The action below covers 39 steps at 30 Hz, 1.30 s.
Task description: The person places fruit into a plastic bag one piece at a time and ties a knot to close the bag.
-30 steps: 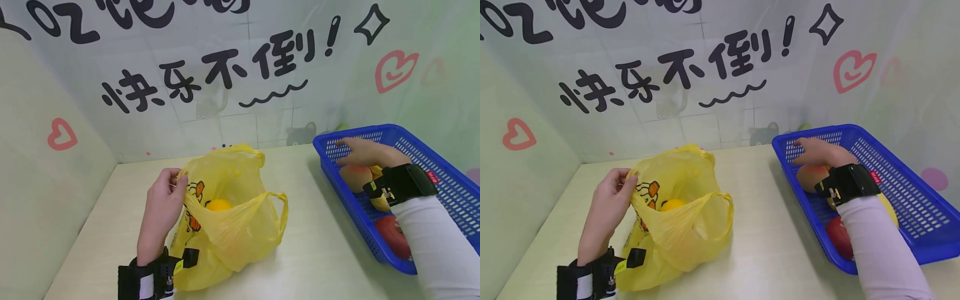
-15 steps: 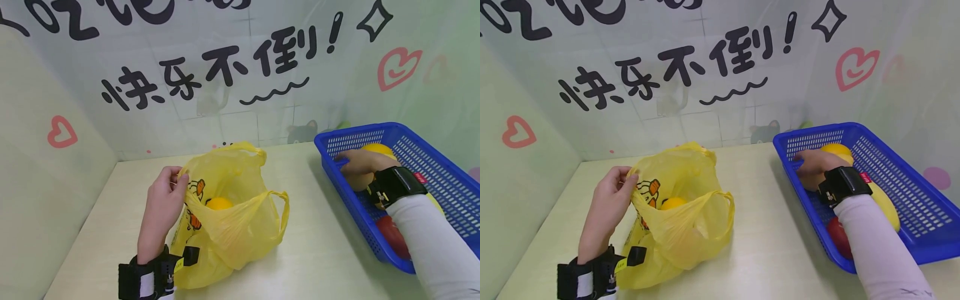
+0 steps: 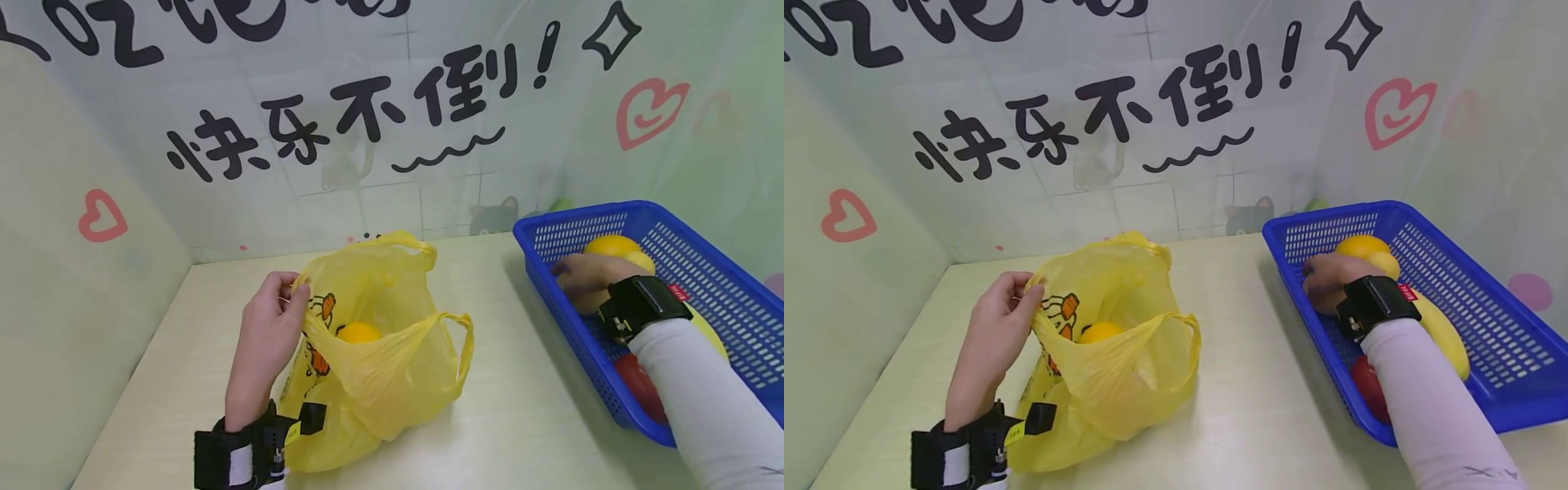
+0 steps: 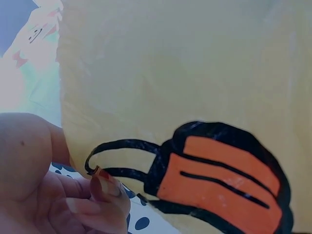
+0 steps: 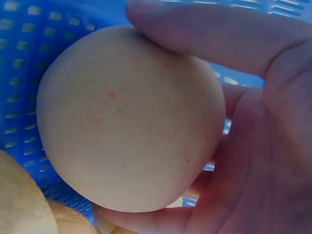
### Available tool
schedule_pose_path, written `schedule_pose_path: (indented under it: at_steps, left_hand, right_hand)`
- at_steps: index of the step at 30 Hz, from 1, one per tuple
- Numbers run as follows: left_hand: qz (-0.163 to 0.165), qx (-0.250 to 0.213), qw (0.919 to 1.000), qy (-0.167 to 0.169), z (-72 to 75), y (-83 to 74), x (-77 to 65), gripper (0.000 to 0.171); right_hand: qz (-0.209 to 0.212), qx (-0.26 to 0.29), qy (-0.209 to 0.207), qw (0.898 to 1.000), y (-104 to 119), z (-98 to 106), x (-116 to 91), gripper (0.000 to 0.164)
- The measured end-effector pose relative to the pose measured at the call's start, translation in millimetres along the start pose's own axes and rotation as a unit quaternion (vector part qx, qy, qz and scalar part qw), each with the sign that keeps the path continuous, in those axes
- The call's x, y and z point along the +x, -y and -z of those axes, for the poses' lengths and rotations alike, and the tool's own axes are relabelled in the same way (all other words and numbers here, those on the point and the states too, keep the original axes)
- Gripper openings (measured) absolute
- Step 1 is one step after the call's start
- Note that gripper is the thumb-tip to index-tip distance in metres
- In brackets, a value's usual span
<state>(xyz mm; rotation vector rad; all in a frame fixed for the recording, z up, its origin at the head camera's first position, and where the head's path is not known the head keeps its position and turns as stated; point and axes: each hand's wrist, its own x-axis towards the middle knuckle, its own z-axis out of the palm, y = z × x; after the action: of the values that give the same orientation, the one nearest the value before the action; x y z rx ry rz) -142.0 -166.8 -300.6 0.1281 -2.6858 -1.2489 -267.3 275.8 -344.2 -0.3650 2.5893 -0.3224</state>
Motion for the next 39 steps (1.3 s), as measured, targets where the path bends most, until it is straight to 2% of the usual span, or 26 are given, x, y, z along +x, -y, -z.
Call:
schedule_pose_path:
  at_steps: [3,8,20,24,31,39]
  left_hand:
    - [0.000,0.000,1.0000,0.001,-0.1,0.3,-0.4,0.034]
    - [-0.002,-0.001,1.0000,0.002,-0.4,0.2,-0.6,0.034]
    - [-0.004,-0.001,1.0000,0.003,-1.5,0.1,-0.3,0.034]
    - [-0.005,0.000,1.0000,0.002,-1.8,-0.2,-0.3,0.034]
    - [-0.004,-0.005,1.0000,0.001,-2.1,0.3,0.3,0.034]
    - [-0.004,-0.007,1.0000,0.002,-2.1,1.0,0.7,0.034]
  right_hand:
    - [-0.008,-0.018,0.011,1.000,0.3,-1.5,1.9,0.047]
    - [0.000,-0.041,0.003,0.999,0.8,-2.3,4.4,0.041]
    - [0.001,-0.033,-0.002,0.999,-0.1,-0.5,-0.3,0.044]
    - [-0.002,-0.024,-0.022,0.999,-0.8,2.9,-2.8,0.042]
    - [0.008,-0.028,-0.092,0.995,-2.1,9.5,-8.9,0.040]
    - [-0.007,-0.015,-0.126,0.992,-7.8,15.2,-15.9,0.058]
